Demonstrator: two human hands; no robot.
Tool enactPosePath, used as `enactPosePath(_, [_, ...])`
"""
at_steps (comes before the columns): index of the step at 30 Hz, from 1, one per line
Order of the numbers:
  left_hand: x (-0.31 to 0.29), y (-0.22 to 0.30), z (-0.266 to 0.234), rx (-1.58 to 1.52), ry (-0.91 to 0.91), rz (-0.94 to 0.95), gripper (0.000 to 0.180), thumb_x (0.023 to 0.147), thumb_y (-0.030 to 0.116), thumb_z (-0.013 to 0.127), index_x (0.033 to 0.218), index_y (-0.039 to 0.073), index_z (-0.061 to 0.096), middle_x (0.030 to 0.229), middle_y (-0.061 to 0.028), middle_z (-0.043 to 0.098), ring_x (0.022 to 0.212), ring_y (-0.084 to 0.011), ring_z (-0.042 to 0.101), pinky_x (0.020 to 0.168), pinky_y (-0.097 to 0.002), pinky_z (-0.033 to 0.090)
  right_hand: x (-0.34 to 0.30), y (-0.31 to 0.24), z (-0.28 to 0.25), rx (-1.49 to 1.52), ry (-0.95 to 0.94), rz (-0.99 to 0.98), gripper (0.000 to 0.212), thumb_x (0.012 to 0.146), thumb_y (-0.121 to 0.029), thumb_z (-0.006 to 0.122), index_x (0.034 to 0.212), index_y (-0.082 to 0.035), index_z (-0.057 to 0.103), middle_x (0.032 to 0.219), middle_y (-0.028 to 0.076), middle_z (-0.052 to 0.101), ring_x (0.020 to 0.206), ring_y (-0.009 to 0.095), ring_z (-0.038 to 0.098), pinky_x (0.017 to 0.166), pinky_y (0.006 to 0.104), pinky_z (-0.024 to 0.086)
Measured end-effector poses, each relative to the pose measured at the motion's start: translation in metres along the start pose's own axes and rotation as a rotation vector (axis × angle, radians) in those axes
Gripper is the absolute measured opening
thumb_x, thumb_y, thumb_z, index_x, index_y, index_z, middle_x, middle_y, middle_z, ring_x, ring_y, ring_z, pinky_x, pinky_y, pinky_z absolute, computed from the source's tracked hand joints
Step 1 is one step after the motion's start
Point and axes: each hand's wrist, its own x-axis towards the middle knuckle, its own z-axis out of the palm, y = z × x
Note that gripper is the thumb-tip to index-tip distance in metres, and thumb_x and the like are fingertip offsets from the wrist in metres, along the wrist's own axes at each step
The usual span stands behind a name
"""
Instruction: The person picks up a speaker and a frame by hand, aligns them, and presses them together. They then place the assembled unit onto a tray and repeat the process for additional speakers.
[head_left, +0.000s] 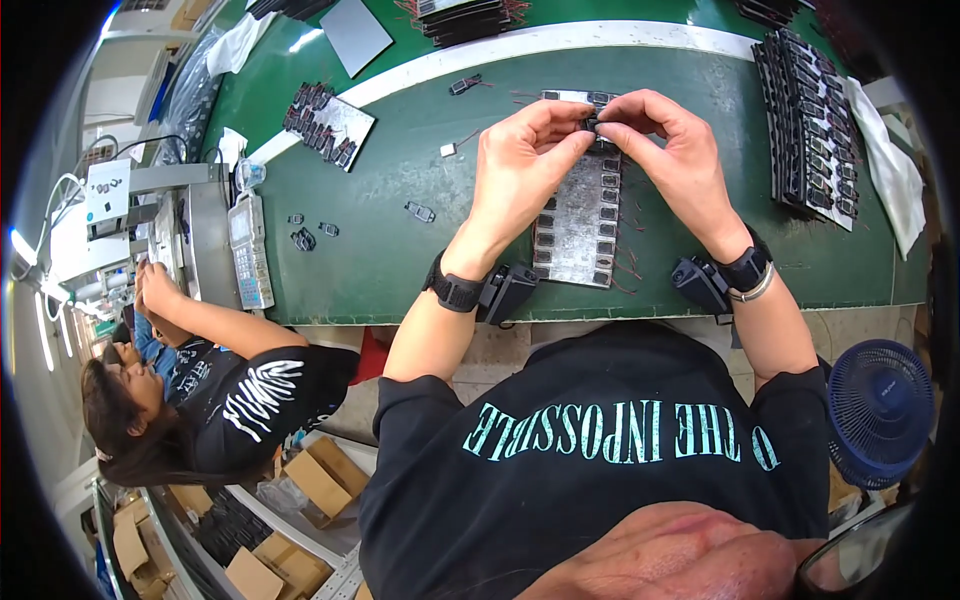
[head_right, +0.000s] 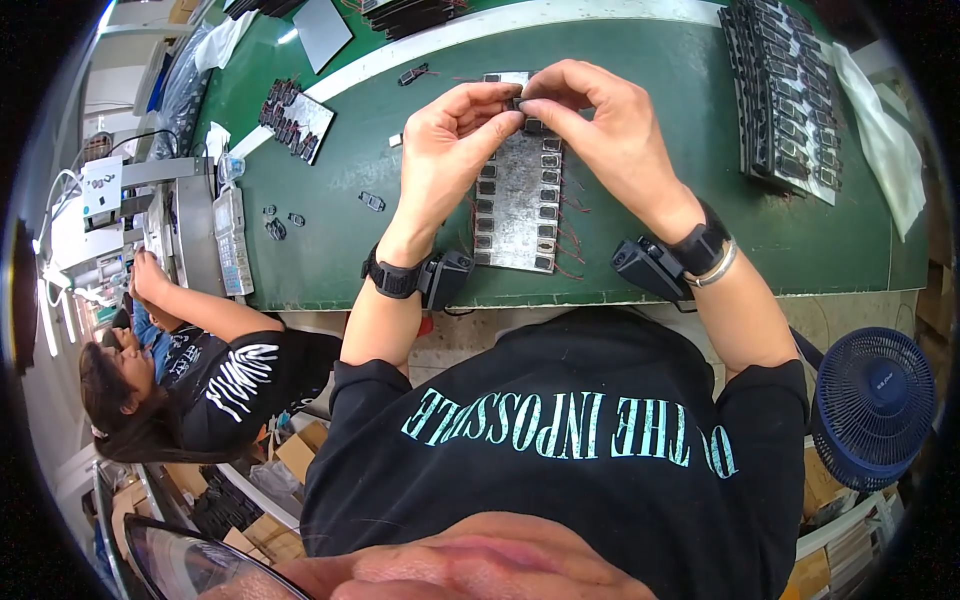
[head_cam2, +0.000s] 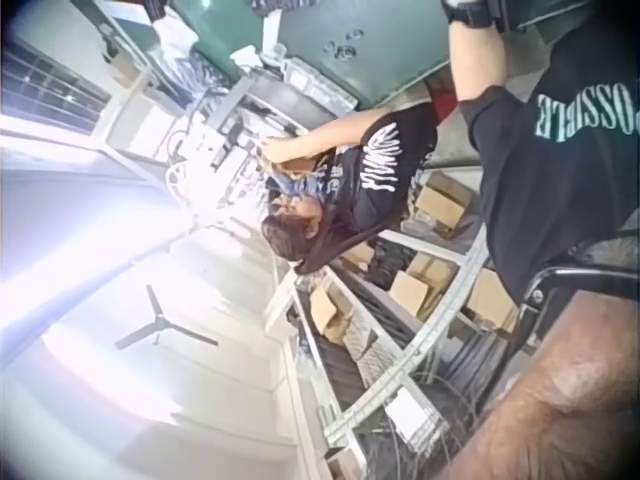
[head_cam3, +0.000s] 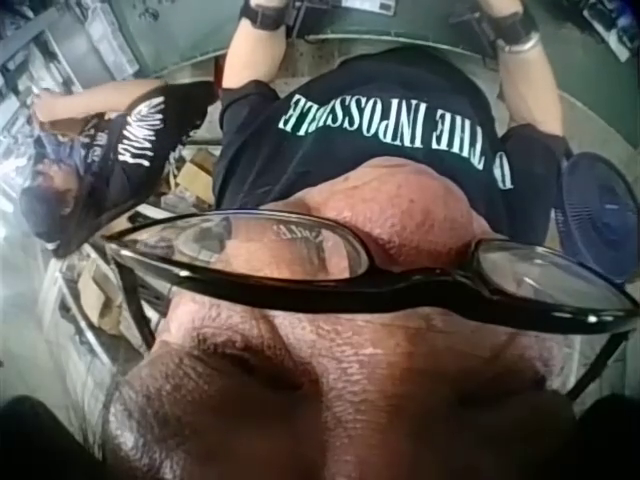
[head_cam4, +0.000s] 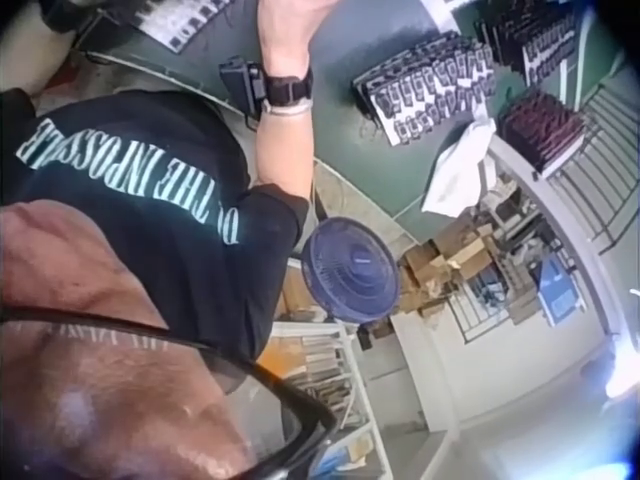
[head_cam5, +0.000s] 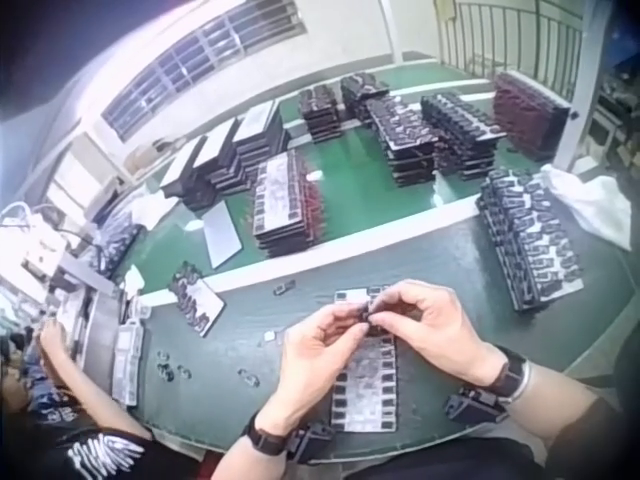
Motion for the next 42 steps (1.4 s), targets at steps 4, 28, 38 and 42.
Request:
enactPosePath(4, [-0.001, 0.004, 0.002, 0.011, -0.009, -0.018, 0.027, 0.088, 0.003, 0.070, 0.114, -0.002, 0.065, 0.102, -0.0064, 0.071, 0.091, -0.0090, 0.066, 0.081, -0.0217, 0.054, 0.001, 0.009, -0.001, 0.171, -0.024, 0.092, 0.015, 0.091, -0.007, 0.067, 0.104, 0.000, 0.067, 0.097, 0.001, 0.066, 0.088, 0.007, 0.060, 0.081, 0.0219, 0.049])
enactPosePath(28, [-0.007, 0.009, 0.005, 0.148, -0.077, -0.019, 0.022, 0.087, 0.002, 0.071, 0.108, -0.002, 0.066, 0.097, -0.0060, 0.071, 0.090, -0.0089, 0.067, 0.081, -0.0222, 0.054, 0.009, 0.030, -0.007, 0.390, -0.243, 0.196, 0.021, 0.093, -0.003, 0.059, 0.113, 0.000, 0.055, 0.096, 0.003, 0.062, 0.084, 0.008, 0.061, 0.077, 0.0224, 0.052])
enactPosePath(38, [0.003, 0.012, -0.016, -0.155, -0.081, -0.129, 0.017, 0.088, 0.002, 0.068, 0.103, -0.006, 0.065, 0.090, -0.0102, 0.072, 0.082, -0.0154, 0.071, 0.075, -0.0254, 0.058, 0.009, 0.014, -0.002, 0.301, -0.162, 0.089, 0.012, 0.094, -0.009, 0.062, 0.104, -0.002, 0.061, 0.090, -0.002, 0.058, 0.084, 0.007, 0.057, 0.075, 0.0233, 0.049])
enactPosePath(42, [0.005, 0.009, -0.031, -0.291, 0.068, -0.038, 0.017, 0.089, 0.003, 0.067, 0.103, -0.006, 0.063, 0.091, -0.0114, 0.071, 0.083, -0.0159, 0.071, 0.074, -0.0249, 0.058, -0.007, -0.002, -0.006, -0.284, -0.052, -0.076, 0.009, 0.090, -0.009, 0.065, 0.097, -0.002, 0.064, 0.087, 0.002, 0.060, 0.082, 0.013, 0.059, 0.073, 0.0268, 0.049])
